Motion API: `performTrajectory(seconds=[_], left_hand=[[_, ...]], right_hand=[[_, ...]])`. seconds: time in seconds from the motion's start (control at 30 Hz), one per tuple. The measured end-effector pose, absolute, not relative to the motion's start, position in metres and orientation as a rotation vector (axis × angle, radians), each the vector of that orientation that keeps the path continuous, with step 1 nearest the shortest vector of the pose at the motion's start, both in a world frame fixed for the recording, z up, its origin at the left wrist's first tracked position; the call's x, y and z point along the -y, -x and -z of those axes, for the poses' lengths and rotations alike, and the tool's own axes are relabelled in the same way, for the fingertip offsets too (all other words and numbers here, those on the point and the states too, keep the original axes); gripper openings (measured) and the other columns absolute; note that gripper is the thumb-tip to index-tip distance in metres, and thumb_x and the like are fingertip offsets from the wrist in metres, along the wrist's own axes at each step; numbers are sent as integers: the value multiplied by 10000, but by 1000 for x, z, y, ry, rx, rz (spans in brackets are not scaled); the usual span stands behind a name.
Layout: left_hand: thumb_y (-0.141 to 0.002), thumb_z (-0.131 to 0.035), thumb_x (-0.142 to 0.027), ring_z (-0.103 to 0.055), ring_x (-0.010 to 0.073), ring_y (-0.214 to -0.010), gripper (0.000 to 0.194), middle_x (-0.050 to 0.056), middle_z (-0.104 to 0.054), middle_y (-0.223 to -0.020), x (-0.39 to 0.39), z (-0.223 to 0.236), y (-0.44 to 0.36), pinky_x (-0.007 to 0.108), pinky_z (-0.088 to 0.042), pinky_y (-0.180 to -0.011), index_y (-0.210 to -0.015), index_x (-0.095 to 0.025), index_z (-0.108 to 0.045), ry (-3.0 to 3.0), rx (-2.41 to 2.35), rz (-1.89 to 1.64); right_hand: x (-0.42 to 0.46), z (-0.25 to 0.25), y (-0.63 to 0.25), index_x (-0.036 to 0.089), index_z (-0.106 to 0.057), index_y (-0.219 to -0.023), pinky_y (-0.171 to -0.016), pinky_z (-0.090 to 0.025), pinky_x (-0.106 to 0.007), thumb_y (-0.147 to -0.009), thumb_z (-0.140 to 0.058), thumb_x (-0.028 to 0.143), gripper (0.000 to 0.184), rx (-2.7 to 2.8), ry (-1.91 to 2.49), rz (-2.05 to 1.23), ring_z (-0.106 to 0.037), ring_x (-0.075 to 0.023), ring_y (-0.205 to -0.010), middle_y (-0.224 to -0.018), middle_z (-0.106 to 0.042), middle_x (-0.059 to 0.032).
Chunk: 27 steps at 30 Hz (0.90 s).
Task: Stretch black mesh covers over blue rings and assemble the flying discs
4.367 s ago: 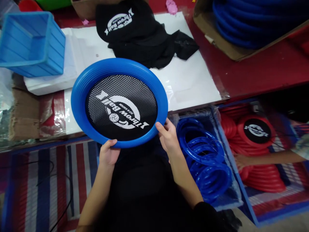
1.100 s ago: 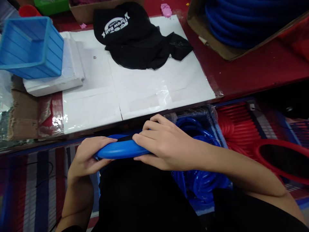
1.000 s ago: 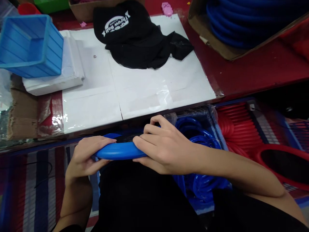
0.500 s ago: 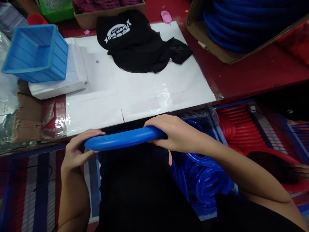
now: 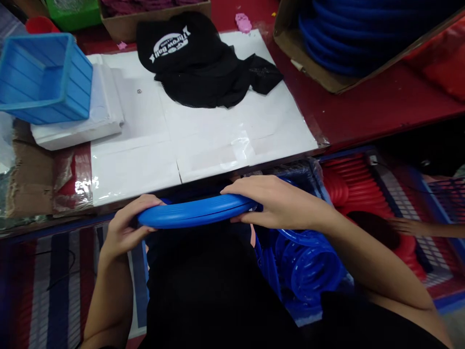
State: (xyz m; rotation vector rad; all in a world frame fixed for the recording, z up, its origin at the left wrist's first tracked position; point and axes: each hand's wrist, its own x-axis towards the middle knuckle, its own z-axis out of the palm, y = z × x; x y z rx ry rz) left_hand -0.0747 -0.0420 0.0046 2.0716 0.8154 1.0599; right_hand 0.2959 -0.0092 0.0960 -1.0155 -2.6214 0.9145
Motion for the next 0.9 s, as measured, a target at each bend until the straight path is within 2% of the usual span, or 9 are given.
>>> performTrajectory(seconds=[0.13, 0.27, 0.33, 0.5, 0.67, 0.83, 0.9], left_hand=[[-995, -767, -343, -774, 273, -1107, 469, 143, -792, -1233, 46, -15, 67, 427, -644, -980, -1436, -218, -669, -2110, -876, -926], [-987, -781, -433, -803, 263, -1050, 577, 133, -811, -1202, 46, -38, 42, 388, -667, -922, -1494, -209, -622, -2318, -840, -861], [-1006, -761, -408, -810, 256, -1040, 545, 131, -817, -1199, 46, -46, 36, 367, -674, -893, -1487, -198, -613, -2371, -805, -857], [-993, -767, -299, -808, 256, -1065, 445, 121, -813, -1237, 54, -50, 35, 374, -662, -951, -1412, -200, -655, -2333, -892, -946], [-969, -767, -217, -806, 260, -1045, 469, 106, -821, -1222, 59, -44, 33, 384, -656, -915, -1425, -225, -661, -2326, -928, -1045], [-989, -776, -303, -791, 260, -1055, 479, 126, -813, -1236, 51, -31, 53, 399, -646, -929, -1448, -226, -664, -2220, -873, -1065], [-985, -786, -339, -787, 267, -1056, 467, 121, -817, -1218, 49, -23, 72, 415, -644, -943, -1429, -235, -687, -2137, -899, -1123]], right_hand=[[15, -86, -287, 191, -698, -1368, -910, -603, -370, -1033, -674, 341, 368, 2584, 923, -850, -795, -269, -1040, -1188, -817, -111], [22, -82, -270, 174, -690, -1356, -813, -579, -316, -1037, -709, 457, 427, 2609, 869, -877, -793, -225, -895, -1056, -823, -78], [24, -84, -266, 165, -686, -1347, -807, -570, -315, -1043, -702, 476, 436, 2614, 838, -824, -791, -220, -889, -1029, -824, -70], [31, -90, -262, 141, -692, -1248, -737, -543, -346, -1093, -612, 438, 344, 2633, 799, -532, -750, -208, -765, -957, -822, -72], [33, -86, -253, 155, -710, -1248, -771, -583, -370, -1091, -602, 369, 286, 2630, 781, -409, -777, -231, -830, -1037, -838, -108], [22, -81, -254, 161, -679, -1382, -850, -629, -382, -1052, -657, 516, 485, 2599, 825, -526, -801, -269, -964, -1140, -830, -138], [16, -81, -262, 184, -671, -1382, -884, -631, -376, -1034, -684, 526, 488, 2563, 872, -660, -798, -264, -1000, -1151, -822, -123]])
